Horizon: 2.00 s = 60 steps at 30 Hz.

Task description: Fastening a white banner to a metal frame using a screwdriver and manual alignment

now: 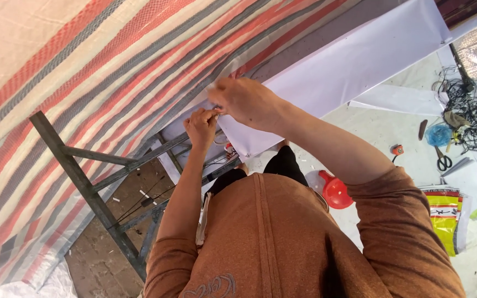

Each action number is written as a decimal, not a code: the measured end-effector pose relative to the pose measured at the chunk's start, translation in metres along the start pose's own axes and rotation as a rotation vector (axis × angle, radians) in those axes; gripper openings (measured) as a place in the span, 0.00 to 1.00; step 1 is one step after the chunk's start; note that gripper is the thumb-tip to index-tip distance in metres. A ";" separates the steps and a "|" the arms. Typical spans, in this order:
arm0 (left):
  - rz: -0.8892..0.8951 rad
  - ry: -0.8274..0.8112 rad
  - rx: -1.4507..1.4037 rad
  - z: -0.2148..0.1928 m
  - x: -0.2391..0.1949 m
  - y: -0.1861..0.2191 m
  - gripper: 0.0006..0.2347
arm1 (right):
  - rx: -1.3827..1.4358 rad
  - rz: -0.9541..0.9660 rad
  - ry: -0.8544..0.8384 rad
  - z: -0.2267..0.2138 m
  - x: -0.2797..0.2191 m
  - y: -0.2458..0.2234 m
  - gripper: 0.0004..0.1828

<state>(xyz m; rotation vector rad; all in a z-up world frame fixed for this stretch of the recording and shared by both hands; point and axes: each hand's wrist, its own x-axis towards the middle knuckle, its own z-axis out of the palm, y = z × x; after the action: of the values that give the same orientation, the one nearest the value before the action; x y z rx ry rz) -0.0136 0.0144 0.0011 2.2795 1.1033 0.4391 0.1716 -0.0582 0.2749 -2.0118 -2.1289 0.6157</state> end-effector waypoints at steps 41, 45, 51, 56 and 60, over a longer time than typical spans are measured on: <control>0.115 0.070 0.001 -0.006 -0.008 0.004 0.07 | 0.022 0.036 0.160 -0.007 -0.011 0.002 0.16; 0.140 0.075 0.009 -0.012 -0.008 0.007 0.08 | 0.124 -0.022 0.124 -0.039 -0.019 -0.013 0.23; 0.130 0.088 -0.050 -0.014 -0.007 0.010 0.08 | 0.069 0.047 0.216 0.002 -0.015 0.006 0.19; 0.143 0.071 -0.021 -0.015 -0.008 0.007 0.08 | 0.211 -0.013 0.165 0.000 -0.015 -0.002 0.19; 0.186 0.108 -0.002 -0.015 -0.007 0.011 0.08 | 0.143 0.095 0.248 0.015 -0.014 -0.002 0.17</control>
<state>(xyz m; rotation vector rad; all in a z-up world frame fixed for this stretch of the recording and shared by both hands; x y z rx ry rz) -0.0191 0.0085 0.0190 2.3906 0.9435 0.6438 0.1653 -0.0747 0.2643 -2.0036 -1.8055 0.4868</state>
